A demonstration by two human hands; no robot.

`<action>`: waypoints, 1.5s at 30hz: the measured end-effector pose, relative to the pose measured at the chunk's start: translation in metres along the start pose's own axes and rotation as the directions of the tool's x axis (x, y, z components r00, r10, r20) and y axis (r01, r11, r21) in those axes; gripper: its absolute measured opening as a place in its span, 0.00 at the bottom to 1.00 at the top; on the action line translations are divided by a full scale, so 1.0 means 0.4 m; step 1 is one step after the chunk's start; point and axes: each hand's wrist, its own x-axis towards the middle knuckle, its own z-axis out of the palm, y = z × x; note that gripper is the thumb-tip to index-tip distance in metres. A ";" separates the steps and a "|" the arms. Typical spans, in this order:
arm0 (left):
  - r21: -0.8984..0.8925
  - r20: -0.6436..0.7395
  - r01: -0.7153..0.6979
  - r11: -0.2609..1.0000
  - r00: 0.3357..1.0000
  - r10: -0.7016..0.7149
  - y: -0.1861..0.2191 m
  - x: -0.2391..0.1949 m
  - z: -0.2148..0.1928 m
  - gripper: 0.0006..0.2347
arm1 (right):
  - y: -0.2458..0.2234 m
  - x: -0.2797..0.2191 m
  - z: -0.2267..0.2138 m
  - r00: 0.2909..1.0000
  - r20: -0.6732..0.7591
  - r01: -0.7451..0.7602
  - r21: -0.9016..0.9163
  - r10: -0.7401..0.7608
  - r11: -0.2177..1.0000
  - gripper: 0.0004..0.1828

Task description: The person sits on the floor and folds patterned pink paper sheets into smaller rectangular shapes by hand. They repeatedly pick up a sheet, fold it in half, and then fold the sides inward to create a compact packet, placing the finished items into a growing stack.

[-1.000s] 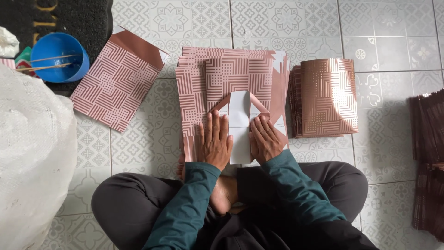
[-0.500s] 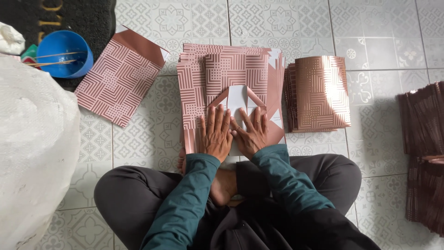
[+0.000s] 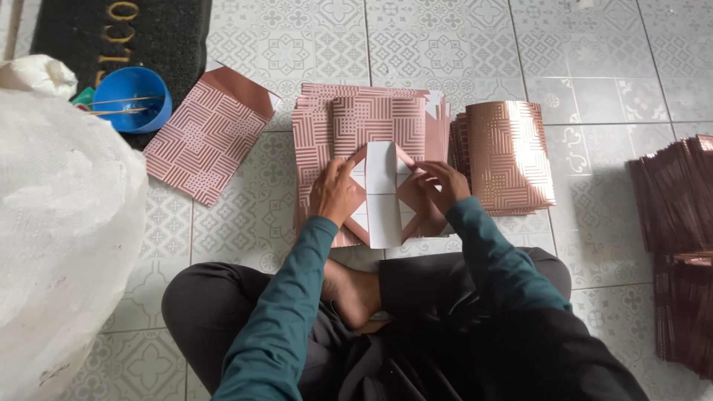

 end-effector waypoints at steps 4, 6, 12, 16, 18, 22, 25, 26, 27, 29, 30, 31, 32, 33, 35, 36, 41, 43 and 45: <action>0.102 0.088 0.089 0.991 0.991 -0.098 -0.037 0.075 0.049 0.35 | 0.009 0.092 0.010 1.000 0.018 -0.007 -0.239 0.012 0.971 0.25; 0.163 0.204 0.101 0.982 0.970 -0.134 0.020 0.101 -0.034 0.24 | 0.037 0.124 0.022 0.989 0.122 -0.046 -0.249 0.078 0.968 0.29; 0.090 0.117 0.044 0.995 0.992 -0.054 0.025 0.069 -0.020 0.14 | -0.015 0.116 0.006 0.974 0.225 0.102 -0.284 -0.037 0.953 0.15; 0.128 -0.110 -0.114 0.985 0.986 0.129 0.007 0.023 0.012 0.11 | -0.026 0.049 0.009 0.979 0.192 0.122 -0.290 -0.067 0.949 0.09; 0.302 -0.213 -0.262 0.917 0.919 0.332 0.020 0.004 0.002 0.02 | -0.035 0.017 0.004 0.968 0.112 0.247 -0.294 -0.223 0.923 0.10; 0.362 -0.253 -0.313 0.878 0.874 0.416 0.075 -0.050 -0.059 0.04 | -0.085 -0.037 -0.019 0.926 0.103 0.378 -0.299 -0.365 0.876 0.21; 0.295 -0.312 -0.283 0.913 0.874 0.372 0.119 -0.104 -0.115 0.08 | -0.100 -0.067 -0.007 0.884 0.125 0.463 -0.359 -0.450 0.810 0.22; 0.274 -0.302 -0.294 0.916 0.878 0.372 0.121 -0.117 -0.112 0.12 | -0.101 -0.074 -0.004 0.879 0.107 0.462 -0.432 -0.465 0.775 0.22; 0.252 -0.292 -0.304 0.919 0.881 0.372 0.122 -0.128 -0.109 0.17 | -0.101 -0.081 -0.001 0.872 0.089 0.457 -0.501 -0.481 0.735 0.22; 0.272 -0.264 -0.287 0.919 0.896 0.358 0.112 -0.141 -0.086 0.17 | -0.129 -0.070 0.001 0.853 0.089 0.486 -0.495 -0.515 0.720 0.20; 0.292 -0.237 -0.271 0.917 0.909 0.344 0.105 -0.146 -0.074 0.18 | -0.143 -0.062 0.004 0.832 0.087 0.515 -0.489 -0.548 0.704 0.19; 0.292 -0.238 -0.268 0.918 0.910 0.341 0.103 -0.149 -0.068 0.18 | -0.145 -0.064 0.018 0.831 0.089 0.517 -0.488 -0.549 0.703 0.19; 0.298 -0.232 -0.258 0.919 0.914 0.332 0.101 -0.152 -0.062 0.19 | -0.147 -0.064 0.031 0.848 0.094 0.506 -0.435 -0.521 0.745 0.17; 0.304 -0.227 -0.248 0.920 0.919 0.323 0.099 -0.155 -0.056 0.19 | -0.148 -0.065 0.044 0.865 0.101 0.491 -0.380 -0.492 0.784 0.15; 0.324 -0.225 -0.227 0.918 0.924 0.308 0.107 -0.157 -0.061 0.20 | -0.155 -0.031 0.072 0.865 0.120 0.491 -0.409 -0.488 0.769 0.16; 0.346 -0.224 -0.213 0.914 0.927 0.301 0.109 -0.155 -0.065 0.20 | -0.159 -0.013 0.087 0.865 0.132 0.489 -0.441 -0.484 0.753 0.18; 0.314 -0.260 -0.181 0.932 0.928 0.268 0.100 -0.164 -0.067 0.15 | -0.241 0.031 0.207 0.842 0.058 0.499 -0.463 -0.537 0.733 0.16; 0.360 -0.213 -0.150 0.921 0.948 0.238 0.096 -0.166 -0.067 0.17 | -0.258 0.033 0.236 0.850 0.018 0.470 -0.476 -0.526 0.743 0.17; 0.325 -0.187 -0.148 0.934 0.958 0.217 0.098 -0.168 -0.063 0.15 | -0.270 0.028 0.251 0.832 -0.041 0.475 -0.463 -0.553 0.749 0.19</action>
